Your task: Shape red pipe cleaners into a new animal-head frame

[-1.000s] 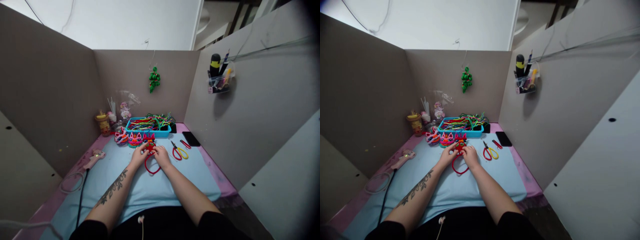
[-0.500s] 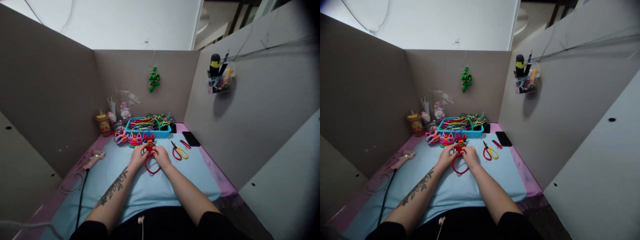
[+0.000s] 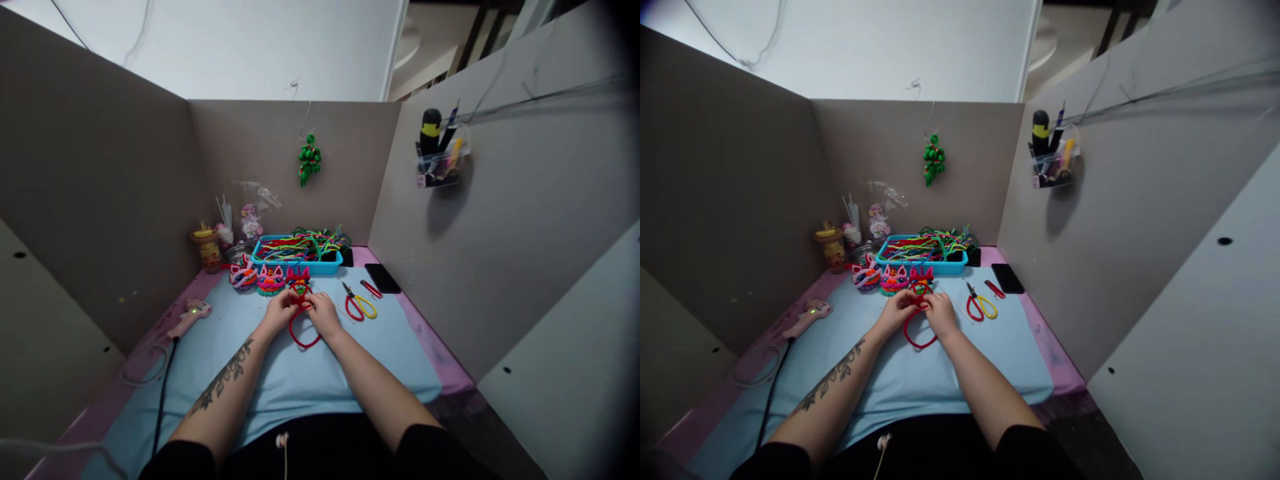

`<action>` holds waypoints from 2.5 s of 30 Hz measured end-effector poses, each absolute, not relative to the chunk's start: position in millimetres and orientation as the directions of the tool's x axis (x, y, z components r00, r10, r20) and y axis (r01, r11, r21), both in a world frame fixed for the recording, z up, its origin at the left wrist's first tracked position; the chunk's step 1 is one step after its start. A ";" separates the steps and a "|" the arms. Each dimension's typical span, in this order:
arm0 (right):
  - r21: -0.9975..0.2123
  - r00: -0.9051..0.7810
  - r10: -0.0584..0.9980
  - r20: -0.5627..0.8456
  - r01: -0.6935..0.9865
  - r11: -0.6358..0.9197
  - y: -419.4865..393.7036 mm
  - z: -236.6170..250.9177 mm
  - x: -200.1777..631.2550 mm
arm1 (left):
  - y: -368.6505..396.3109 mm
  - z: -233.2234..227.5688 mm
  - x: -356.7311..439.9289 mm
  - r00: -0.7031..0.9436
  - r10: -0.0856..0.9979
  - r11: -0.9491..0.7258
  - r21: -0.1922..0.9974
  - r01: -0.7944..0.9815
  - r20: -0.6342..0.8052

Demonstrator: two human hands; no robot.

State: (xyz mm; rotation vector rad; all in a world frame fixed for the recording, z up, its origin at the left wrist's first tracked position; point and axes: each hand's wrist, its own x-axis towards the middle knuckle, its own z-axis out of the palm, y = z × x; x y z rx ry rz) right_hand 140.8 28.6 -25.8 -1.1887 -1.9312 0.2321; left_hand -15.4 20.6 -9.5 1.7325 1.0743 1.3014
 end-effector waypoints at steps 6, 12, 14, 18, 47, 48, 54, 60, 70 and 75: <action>-0.565 -0.195 0.805 0.560 0.621 0.544 26.4 -23.1 139.6 | 22.3 -15.3 -14.8 0.157 0.899 -0.437 0.853 0.285 0.408; -0.691 -0.044 0.802 0.596 0.479 0.541 25.3 -20.7 138.1 | 25.0 -11.2 -18.8 0.020 0.933 -0.354 0.909 0.218 0.359; -0.738 0.024 0.806 0.592 0.418 0.530 26.1 -20.9 138.2 | 27.3 -10.1 -22.3 -0.053 0.935 -0.331 0.916 0.227 0.351; -0.750 0.033 0.795 0.606 0.358 0.556 26.2 -20.2 139.0 | 30.9 -8.9 -28.2 -0.139 0.929 -0.314 0.930 0.190 0.342; -0.743 -0.026 0.766 0.643 0.223 0.631 9.3 -3.6 138.3 | 41.1 -11.2 -44.9 -0.252 0.950 -0.206 0.977 -0.057 0.186; -0.762 0.005 0.781 0.625 0.223 0.608 10.1 -4.0 138.7 | 41.2 -11.7 -45.0 -0.252 0.948 -0.209 0.977 -0.034 0.194; -0.926 0.168 0.915 0.367 -0.029 0.376 24.7 -12.8 141.8 | 41.3 -13.3 -45.7 -0.225 0.945 -0.230 0.972 0.054 0.236; -0.903 0.177 0.983 0.055 -0.412 0.124 38.2 -17.5 144.7 | 37.8 -9.6 -42.8 -0.143 0.951 -0.266 0.961 0.082 0.275; -0.836 -0.006 0.987 -0.160 -0.530 -0.139 40.5 -19.4 144.6 | 28.6 -2.2 -34.2 0.023 0.931 -0.363 0.925 0.113 0.363; -0.827 -0.134 0.967 -0.217 -0.502 -0.255 39.3 -17.7 147.8 | 27.5 -2.4 -33.4 0.056 0.921 -0.389 0.914 0.116 0.385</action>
